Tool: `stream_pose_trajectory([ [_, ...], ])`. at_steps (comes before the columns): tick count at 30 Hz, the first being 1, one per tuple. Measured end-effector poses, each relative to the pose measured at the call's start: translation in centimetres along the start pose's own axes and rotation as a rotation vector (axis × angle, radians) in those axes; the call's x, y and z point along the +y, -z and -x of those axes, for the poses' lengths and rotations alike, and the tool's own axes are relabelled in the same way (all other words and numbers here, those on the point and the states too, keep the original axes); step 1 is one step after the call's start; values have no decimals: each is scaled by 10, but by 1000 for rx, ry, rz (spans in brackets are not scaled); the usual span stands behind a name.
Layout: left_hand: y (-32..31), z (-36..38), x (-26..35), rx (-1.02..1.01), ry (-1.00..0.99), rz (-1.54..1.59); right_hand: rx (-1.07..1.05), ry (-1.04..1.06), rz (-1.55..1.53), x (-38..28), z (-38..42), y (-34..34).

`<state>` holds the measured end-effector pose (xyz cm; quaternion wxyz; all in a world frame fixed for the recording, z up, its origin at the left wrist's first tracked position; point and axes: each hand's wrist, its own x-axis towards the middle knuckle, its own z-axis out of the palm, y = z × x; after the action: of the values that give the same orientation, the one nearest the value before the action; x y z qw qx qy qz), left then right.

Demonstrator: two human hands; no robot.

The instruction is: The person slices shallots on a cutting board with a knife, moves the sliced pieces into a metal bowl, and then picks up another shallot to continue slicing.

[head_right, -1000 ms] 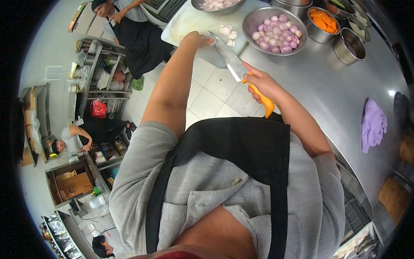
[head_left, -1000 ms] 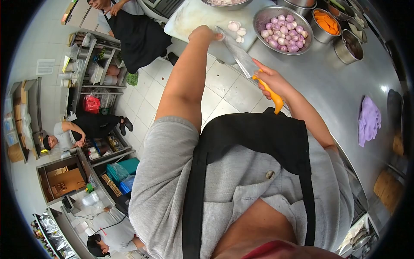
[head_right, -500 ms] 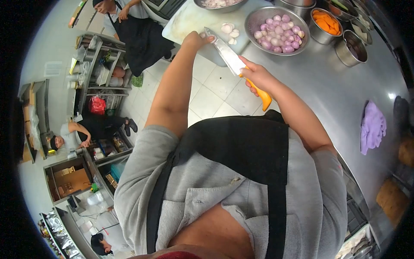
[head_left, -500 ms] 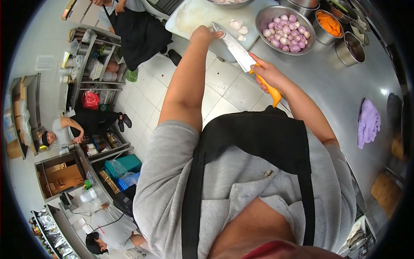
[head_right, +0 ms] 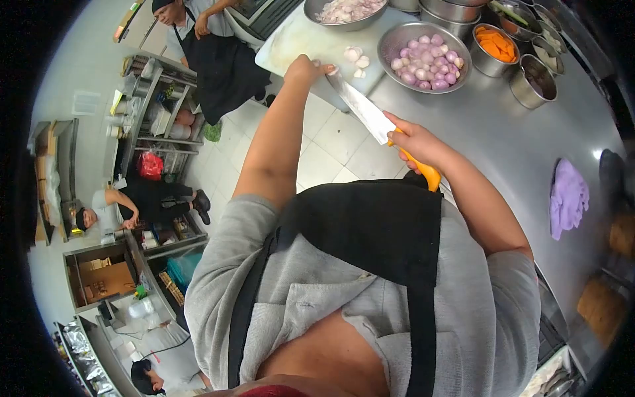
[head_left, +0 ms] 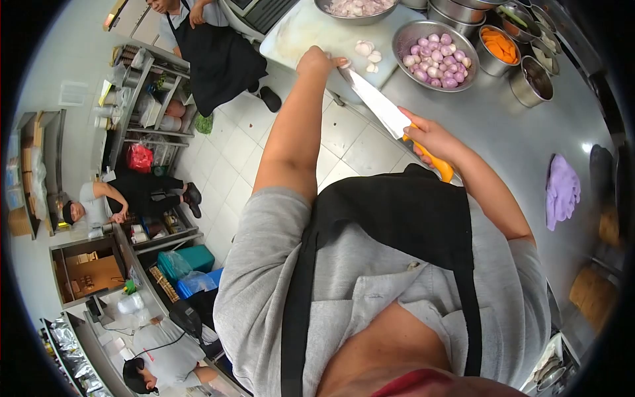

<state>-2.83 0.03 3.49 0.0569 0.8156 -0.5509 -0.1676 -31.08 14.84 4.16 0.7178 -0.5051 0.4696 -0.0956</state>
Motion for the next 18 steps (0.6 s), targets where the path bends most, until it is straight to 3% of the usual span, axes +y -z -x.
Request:
stream_pose_trajectory([
  [2, -6, -3, 0, 30, 29, -13, 5, 1, 17, 2, 7, 3],
  [5, -14, -13, 4, 136, -108, -45, 17, -8, 71, -6, 19, 8],
  [7, -18, -25, 6, 80, -225, 67, 159, 26, 54, -5, 18, 12],
  [10, -11, -42, 1, 69, -244, 330, 174, 97, 59, -12, 14, 12],
  [13, -1, -55, -20, 193, -163, 322, 150, 147, 19, -13, 8, 7],
  [18, -8, -44, -38, 114, -250, 220, 108, 106, 61, -22, -8, 4],
])
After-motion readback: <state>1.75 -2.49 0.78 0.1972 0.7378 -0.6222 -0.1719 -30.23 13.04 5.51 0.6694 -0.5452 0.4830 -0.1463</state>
